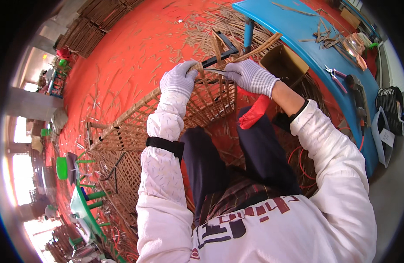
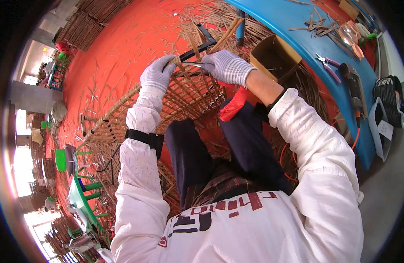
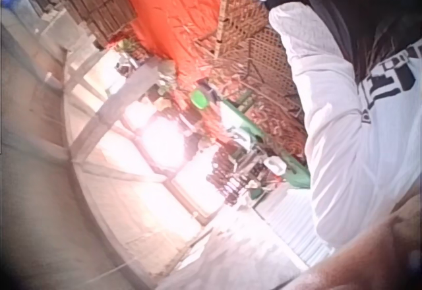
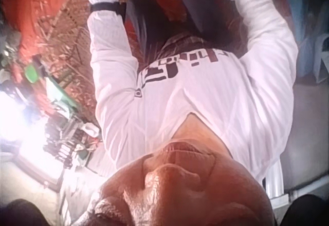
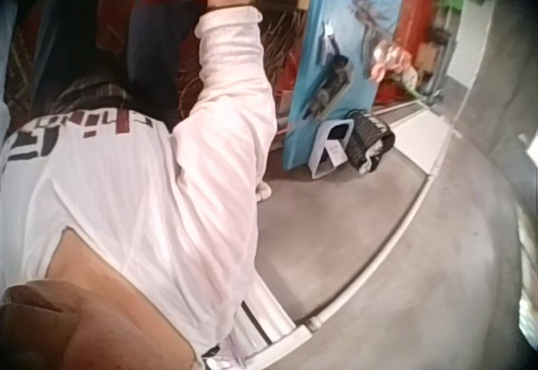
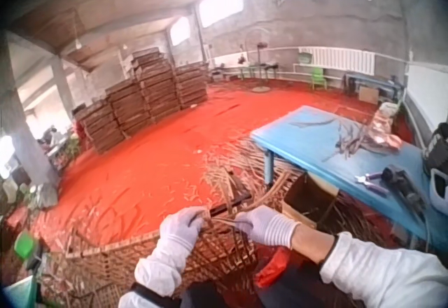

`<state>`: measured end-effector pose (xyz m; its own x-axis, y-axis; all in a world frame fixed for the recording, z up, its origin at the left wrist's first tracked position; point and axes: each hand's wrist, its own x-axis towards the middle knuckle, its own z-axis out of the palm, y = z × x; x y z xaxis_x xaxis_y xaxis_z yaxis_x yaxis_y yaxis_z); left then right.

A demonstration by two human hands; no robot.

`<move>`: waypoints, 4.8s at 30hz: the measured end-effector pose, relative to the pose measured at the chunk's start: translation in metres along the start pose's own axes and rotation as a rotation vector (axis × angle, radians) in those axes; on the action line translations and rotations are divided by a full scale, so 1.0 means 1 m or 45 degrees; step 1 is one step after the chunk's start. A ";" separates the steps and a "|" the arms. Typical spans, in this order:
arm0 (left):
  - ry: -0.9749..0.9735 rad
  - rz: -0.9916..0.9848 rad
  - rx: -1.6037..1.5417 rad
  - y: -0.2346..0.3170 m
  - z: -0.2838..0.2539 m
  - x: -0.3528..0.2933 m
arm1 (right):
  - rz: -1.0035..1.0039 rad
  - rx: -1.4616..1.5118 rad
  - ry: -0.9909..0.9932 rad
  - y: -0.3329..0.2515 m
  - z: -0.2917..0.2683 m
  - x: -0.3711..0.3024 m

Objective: Manufacturing a bamboo or wicker piece of furniture by wrapping and securing joints with strips.

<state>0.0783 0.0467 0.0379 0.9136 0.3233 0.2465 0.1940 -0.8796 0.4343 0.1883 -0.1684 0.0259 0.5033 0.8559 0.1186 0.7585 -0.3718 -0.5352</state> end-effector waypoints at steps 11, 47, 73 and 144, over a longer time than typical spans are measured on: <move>-0.069 0.015 0.042 0.002 0.003 0.000 | 0.041 0.607 0.039 0.027 0.037 0.005; -0.017 0.087 0.122 0.003 0.003 0.001 | -0.204 -0.085 0.130 0.039 0.025 0.015; 0.051 -0.053 0.064 0.009 -0.003 -0.006 | -0.029 -0.529 -0.780 -0.066 -0.090 0.118; 0.083 0.300 -0.198 0.089 0.053 -0.250 | -0.468 -0.411 -0.770 -0.036 -0.042 -0.125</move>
<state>-0.1142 -0.1308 -0.0317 0.9011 0.1428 0.4095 -0.0825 -0.8706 0.4851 0.1155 -0.2777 0.0657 -0.0466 0.9573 -0.2854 0.9626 -0.0333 -0.2688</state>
